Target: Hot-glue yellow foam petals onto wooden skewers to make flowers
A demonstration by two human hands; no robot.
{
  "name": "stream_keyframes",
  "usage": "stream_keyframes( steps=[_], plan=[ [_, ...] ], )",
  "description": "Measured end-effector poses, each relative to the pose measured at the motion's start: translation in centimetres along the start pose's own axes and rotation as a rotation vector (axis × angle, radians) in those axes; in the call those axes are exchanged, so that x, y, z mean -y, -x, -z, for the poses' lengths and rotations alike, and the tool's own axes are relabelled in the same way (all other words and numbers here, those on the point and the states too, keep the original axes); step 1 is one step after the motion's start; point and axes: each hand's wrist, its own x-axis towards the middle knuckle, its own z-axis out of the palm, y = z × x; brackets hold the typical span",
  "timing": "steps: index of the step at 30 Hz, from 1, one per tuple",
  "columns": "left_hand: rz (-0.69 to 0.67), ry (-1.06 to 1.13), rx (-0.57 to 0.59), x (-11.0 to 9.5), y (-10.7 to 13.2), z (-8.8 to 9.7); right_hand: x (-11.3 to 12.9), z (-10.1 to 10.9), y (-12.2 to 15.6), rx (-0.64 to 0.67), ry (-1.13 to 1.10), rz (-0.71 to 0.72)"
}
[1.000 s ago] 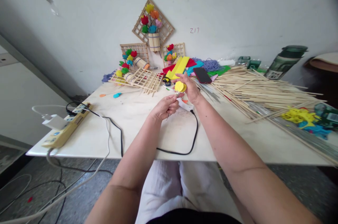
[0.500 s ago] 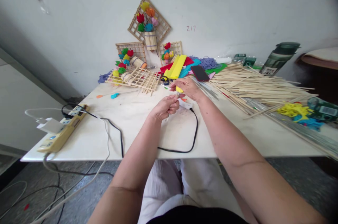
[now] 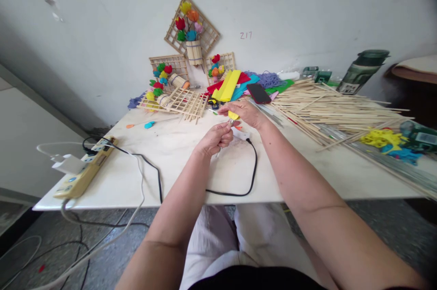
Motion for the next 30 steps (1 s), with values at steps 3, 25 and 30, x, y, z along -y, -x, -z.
stream_keyframes(
  steps=[3, 25, 30],
  plan=[
    [-0.056, -0.006, -0.025, 0.0, -0.1, 0.1, -0.4, -0.2, -0.2, -0.043, -0.087, 0.014],
    [-0.576, -0.636, -0.570, 0.9, -2.1, 1.3, -2.3, -1.1, -0.3, -0.018, -0.467, -0.139],
    [-0.460, -0.503, -0.472, 0.8, -1.9, 0.6, -2.0, -1.2, -0.5, -0.148, -0.386, -0.085]
  ],
)
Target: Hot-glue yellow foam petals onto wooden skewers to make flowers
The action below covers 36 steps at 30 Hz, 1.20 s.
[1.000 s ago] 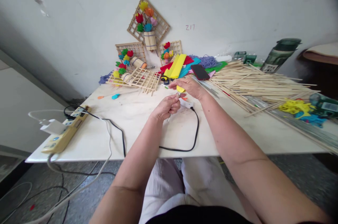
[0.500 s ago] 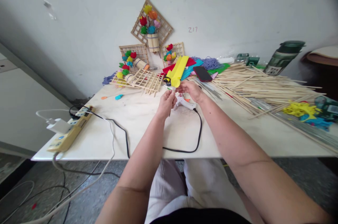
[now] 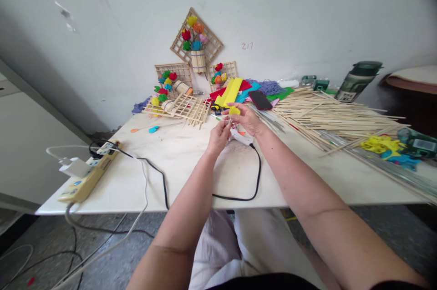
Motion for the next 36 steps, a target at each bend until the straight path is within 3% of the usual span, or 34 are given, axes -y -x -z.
stream_keyframes(
  steps=[4, 11, 36],
  plan=[
    [0.073, 0.083, 0.103, -0.4, 0.3, 0.1, 0.3, 0.0, -0.3, -0.044, 0.153, 0.102],
    [0.160, 0.239, 0.163, -1.0, 0.6, 0.2, -0.3, 0.1, -0.8, -0.106, 0.232, 0.220],
    [0.193, 0.267, 0.169, -1.0, 0.4, 0.2, 0.0, 0.4, -0.7, -0.143, 0.250, 0.177]
  ],
)
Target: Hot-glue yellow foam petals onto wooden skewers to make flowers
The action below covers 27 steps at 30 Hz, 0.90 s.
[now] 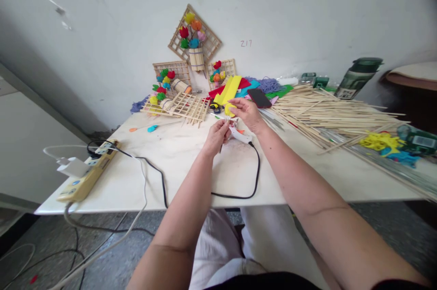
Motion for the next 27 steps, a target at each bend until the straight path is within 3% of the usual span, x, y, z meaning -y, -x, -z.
stream_keyframes(
  steps=[15, 27],
  plan=[
    [0.027, 0.017, 0.001, -0.10, 0.01, -0.26, -0.15, 0.27, -0.08, -0.007, 0.036, 0.068],
    [-0.019, -0.008, -0.012, 0.00, -0.09, -0.07, -0.36, 0.08, 0.03, -0.015, -0.060, -0.028]
  ],
)
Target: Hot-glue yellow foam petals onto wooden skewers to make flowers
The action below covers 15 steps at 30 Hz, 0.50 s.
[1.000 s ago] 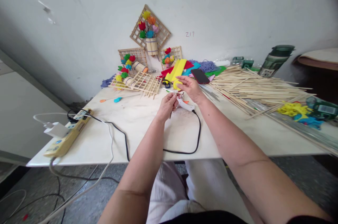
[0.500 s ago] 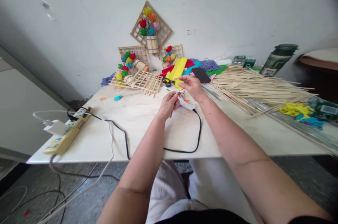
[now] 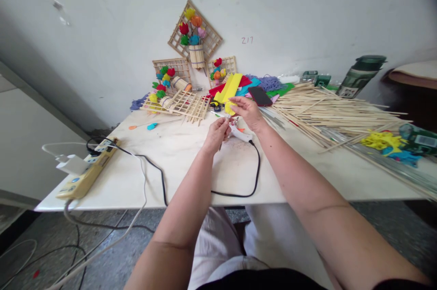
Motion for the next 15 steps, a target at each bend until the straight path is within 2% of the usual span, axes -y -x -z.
stream_keyframes(
  steps=[7, 15],
  plan=[
    [0.051, 0.193, 0.031, -0.5, 0.1, 0.5, 0.5, -0.3, 0.6, 0.036, -0.082, -0.236],
    [0.178, 0.212, 0.135, -0.3, 0.2, 0.6, 1.2, -0.7, 0.7, 0.000, 0.027, -0.319]
  ],
)
